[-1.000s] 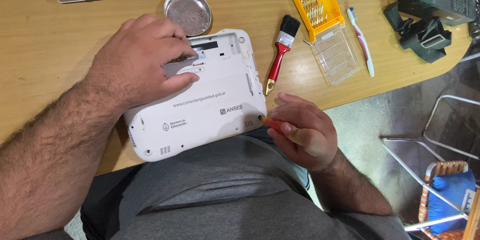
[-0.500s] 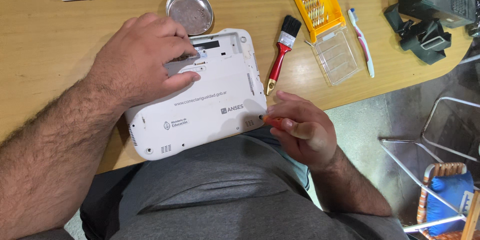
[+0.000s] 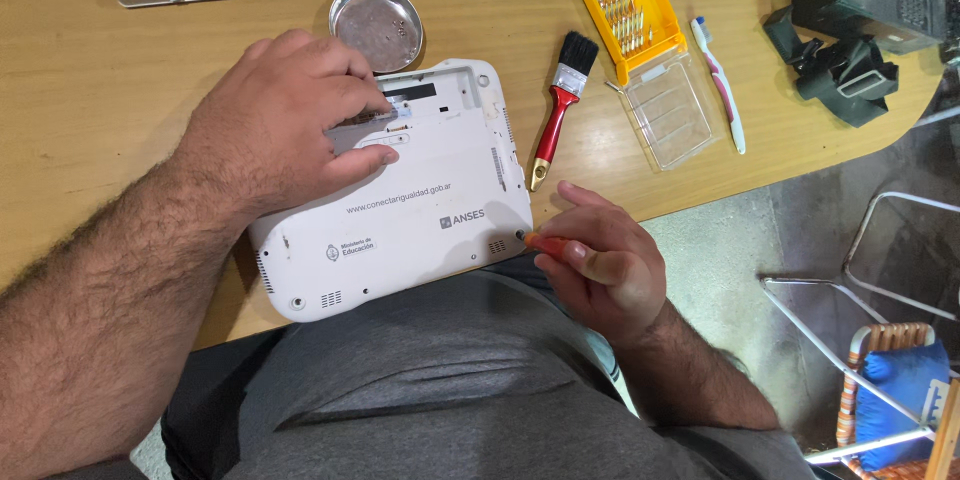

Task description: The person uses a screwdriver to tighten screws into the back of a white electronic device. They repeatedly pick up screws from a small metal tin and insert them into the device, turning the screwdriver to secure them.

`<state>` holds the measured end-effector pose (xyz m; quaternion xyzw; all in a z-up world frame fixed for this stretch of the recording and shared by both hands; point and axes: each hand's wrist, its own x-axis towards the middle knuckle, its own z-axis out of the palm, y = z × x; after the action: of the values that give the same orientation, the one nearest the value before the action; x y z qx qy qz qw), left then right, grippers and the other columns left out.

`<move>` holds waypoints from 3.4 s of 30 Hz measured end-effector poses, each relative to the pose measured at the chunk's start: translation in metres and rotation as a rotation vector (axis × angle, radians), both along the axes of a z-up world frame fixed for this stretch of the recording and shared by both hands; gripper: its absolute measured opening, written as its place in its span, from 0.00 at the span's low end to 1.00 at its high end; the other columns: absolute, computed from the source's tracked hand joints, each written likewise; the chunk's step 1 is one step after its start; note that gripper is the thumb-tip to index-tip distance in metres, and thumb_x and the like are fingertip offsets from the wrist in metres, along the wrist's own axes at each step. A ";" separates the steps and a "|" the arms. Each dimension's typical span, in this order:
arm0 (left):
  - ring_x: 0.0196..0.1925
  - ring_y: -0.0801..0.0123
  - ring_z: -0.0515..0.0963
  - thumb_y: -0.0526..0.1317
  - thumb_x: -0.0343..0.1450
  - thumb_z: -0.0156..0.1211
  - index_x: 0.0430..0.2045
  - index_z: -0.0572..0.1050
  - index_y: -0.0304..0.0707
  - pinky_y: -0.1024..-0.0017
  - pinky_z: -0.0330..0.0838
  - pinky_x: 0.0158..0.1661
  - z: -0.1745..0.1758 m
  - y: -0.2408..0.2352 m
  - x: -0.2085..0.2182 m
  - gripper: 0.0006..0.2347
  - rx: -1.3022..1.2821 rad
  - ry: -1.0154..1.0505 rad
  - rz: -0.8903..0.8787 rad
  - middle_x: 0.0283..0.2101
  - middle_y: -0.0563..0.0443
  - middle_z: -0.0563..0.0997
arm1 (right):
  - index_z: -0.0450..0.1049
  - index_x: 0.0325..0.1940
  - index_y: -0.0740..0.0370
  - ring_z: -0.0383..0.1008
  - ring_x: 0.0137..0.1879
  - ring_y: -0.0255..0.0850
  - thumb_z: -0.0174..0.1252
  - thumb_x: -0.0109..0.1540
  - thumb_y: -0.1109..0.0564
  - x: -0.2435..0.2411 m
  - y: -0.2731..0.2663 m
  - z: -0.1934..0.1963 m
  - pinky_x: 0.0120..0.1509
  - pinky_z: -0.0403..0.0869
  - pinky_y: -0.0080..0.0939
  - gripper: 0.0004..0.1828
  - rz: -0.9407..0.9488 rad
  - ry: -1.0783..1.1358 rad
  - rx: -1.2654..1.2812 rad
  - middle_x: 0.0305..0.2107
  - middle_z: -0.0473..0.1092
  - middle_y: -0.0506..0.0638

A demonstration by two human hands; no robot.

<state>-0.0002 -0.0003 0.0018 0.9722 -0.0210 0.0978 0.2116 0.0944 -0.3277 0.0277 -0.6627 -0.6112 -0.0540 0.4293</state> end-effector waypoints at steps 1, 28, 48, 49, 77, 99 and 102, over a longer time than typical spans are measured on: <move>0.50 0.56 0.72 0.55 0.63 0.70 0.41 0.83 0.52 0.54 0.66 0.51 -0.001 0.000 0.000 0.17 0.001 -0.002 0.001 0.48 0.60 0.78 | 0.56 0.44 0.54 0.79 0.39 0.45 0.58 0.65 0.65 0.001 -0.001 -0.001 0.63 0.78 0.70 0.16 0.001 -0.002 0.001 0.37 0.76 0.58; 0.66 0.50 0.69 0.57 0.63 0.69 0.60 0.71 0.44 0.50 0.61 0.62 0.000 0.029 -0.003 0.32 -0.085 0.111 0.028 0.64 0.47 0.73 | 0.62 0.57 0.69 0.72 0.41 0.47 0.44 0.71 0.70 0.117 0.177 -0.019 0.40 0.82 0.43 0.10 0.025 0.307 0.321 0.42 0.68 0.67; 0.69 0.44 0.67 0.59 0.64 0.70 0.44 0.79 0.43 0.46 0.59 0.66 -0.018 0.041 -0.002 0.23 -0.099 -0.050 0.010 0.61 0.47 0.74 | 0.68 0.53 0.68 0.78 0.51 0.53 0.54 0.70 0.63 0.113 0.171 -0.027 0.58 0.80 0.48 0.09 0.191 0.213 0.088 0.45 0.74 0.64; 0.69 0.44 0.67 0.59 0.64 0.70 0.44 0.79 0.43 0.46 0.59 0.66 -0.018 0.041 -0.002 0.23 -0.101 -0.048 0.011 0.61 0.47 0.74 | 0.68 0.53 0.68 0.78 0.51 0.53 0.54 0.70 0.63 0.114 0.172 -0.028 0.58 0.80 0.48 0.09 0.192 0.215 0.085 0.45 0.74 0.64; 0.70 0.41 0.66 0.62 0.66 0.65 0.47 0.78 0.42 0.43 0.57 0.66 -0.020 0.040 -0.003 0.26 -0.046 -0.056 0.002 0.63 0.45 0.73 | 0.70 0.53 0.66 0.80 0.53 0.53 0.57 0.69 0.66 0.111 0.174 -0.032 0.60 0.79 0.49 0.08 0.182 0.133 -0.046 0.47 0.75 0.60; 0.51 0.55 0.73 0.48 0.67 0.71 0.43 0.80 0.39 0.51 0.62 0.56 0.002 0.033 0.000 0.16 -0.194 -0.221 0.028 0.47 0.54 0.79 | 0.63 0.53 0.59 0.78 0.50 0.50 0.52 0.72 0.56 0.082 0.164 -0.019 0.53 0.83 0.45 0.08 0.162 0.393 0.212 0.43 0.72 0.63; 0.51 0.56 0.74 0.46 0.67 0.72 0.40 0.80 0.42 0.54 0.61 0.56 -0.004 0.030 0.000 0.13 -0.228 -0.246 0.022 0.45 0.57 0.79 | 0.66 0.53 0.57 0.80 0.49 0.50 0.54 0.70 0.57 0.083 0.162 -0.029 0.51 0.84 0.44 0.08 0.202 0.419 0.256 0.44 0.73 0.65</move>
<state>-0.0001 0.0300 -0.0020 0.9228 -0.0248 0.2200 0.3153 0.1774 -0.1659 -0.0015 -0.5354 -0.5602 0.0508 0.6300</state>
